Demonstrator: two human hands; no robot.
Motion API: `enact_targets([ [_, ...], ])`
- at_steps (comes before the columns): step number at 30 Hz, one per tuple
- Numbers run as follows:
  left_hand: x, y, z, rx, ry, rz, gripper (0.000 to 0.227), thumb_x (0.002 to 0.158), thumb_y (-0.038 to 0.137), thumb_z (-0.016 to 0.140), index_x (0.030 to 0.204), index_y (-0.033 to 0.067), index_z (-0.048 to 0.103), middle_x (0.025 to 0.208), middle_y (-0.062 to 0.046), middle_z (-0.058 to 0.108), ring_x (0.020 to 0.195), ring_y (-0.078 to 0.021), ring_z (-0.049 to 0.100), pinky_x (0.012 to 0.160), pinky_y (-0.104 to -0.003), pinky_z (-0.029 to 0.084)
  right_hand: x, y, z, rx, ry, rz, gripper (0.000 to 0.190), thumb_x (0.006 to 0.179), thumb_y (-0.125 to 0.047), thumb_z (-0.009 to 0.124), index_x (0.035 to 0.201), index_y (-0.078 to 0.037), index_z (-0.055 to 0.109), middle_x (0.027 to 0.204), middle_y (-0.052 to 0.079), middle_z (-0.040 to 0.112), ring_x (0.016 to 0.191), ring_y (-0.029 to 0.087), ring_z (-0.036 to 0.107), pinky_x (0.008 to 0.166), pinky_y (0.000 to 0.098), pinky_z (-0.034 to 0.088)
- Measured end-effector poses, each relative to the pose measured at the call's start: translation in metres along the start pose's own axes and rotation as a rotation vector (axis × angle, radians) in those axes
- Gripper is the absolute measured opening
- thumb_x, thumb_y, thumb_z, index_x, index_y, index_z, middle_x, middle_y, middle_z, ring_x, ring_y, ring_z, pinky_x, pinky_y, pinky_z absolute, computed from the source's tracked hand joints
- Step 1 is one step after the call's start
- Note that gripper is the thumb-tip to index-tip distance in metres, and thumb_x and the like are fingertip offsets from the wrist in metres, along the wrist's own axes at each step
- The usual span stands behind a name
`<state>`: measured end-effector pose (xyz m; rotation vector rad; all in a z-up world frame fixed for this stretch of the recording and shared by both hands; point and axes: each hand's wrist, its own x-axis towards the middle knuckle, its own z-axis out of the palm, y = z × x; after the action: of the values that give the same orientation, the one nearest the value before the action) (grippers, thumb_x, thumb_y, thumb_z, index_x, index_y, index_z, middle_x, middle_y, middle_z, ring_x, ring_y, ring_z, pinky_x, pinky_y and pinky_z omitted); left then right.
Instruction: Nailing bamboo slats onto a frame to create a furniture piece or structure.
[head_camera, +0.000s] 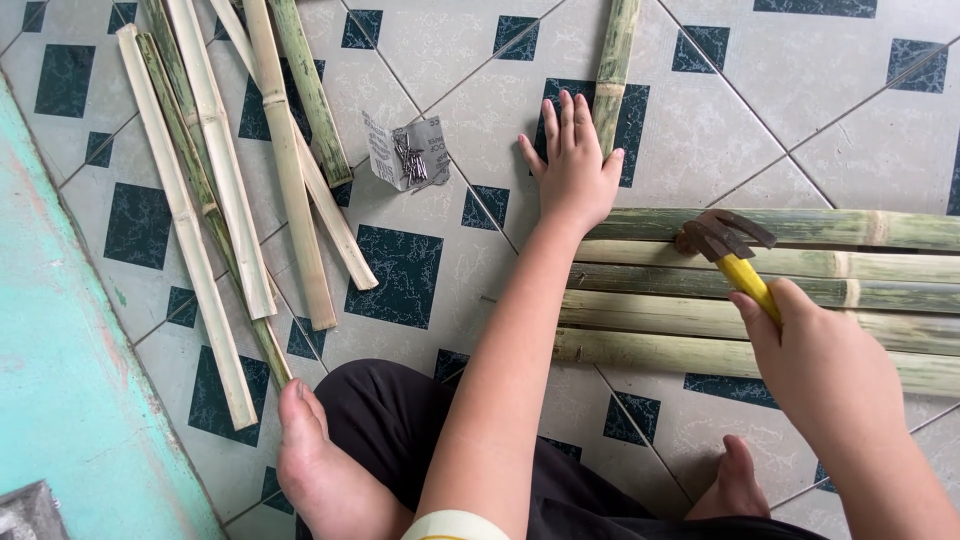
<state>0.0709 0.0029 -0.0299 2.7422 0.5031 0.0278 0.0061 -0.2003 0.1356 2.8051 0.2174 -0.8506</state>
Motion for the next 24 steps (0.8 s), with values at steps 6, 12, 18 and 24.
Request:
enact_targets([
  [6,0.01,-0.001,-0.01,0.165,-0.192,0.168,0.056,0.097,0.035,0.037,0.137,0.0433,-0.002,0.148,0.003,-0.011,0.136,-0.0331,0.005,0.095,-0.073,-0.004,0.013,0.014,0.025,-0.091,0.274,-0.045,0.032,0.101,-0.048,0.04,0.097,-0.02,0.056,0.054,-0.005,0.061,0.037,0.011,0.057,0.036,0.0218,0.041],
  [12,0.035,-0.039,-0.051,0.091,-0.124,0.854,0.032,0.091,0.03,0.037,0.116,0.0222,0.056,0.134,0.01,0.037,0.13,-0.018,0.014,0.105,-0.054,-0.001,0.05,0.024,0.057,-0.323,0.58,-0.046,0.03,0.103,-0.054,0.046,0.103,-0.026,0.057,0.07,-0.014,0.059,0.043,0.001,0.053,0.038,0.0126,0.034],
  [18,0.063,-0.047,-0.04,0.125,0.109,1.177,0.021,0.095,0.024,0.042,0.104,0.0076,0.051,0.111,-0.006,0.048,0.123,-0.0264,0.03,0.107,-0.046,0.009,0.074,0.033,0.078,-0.456,0.636,0.011,0.028,0.101,-0.055,0.048,0.112,-0.031,0.056,0.077,-0.013,0.055,0.053,-0.001,0.053,0.045,0.0102,0.041],
  [24,0.065,-0.044,-0.03,0.184,0.141,1.211,0.023,0.08,0.018,0.05,0.099,0.005,0.048,0.105,-0.014,0.046,0.116,-0.0328,0.031,0.107,-0.047,0.011,0.065,0.036,0.079,-0.35,0.611,0.034,0.022,0.107,-0.045,0.05,0.104,-0.025,0.059,0.079,-0.005,0.062,0.072,0.012,0.058,0.075,0.0195,0.047],
])
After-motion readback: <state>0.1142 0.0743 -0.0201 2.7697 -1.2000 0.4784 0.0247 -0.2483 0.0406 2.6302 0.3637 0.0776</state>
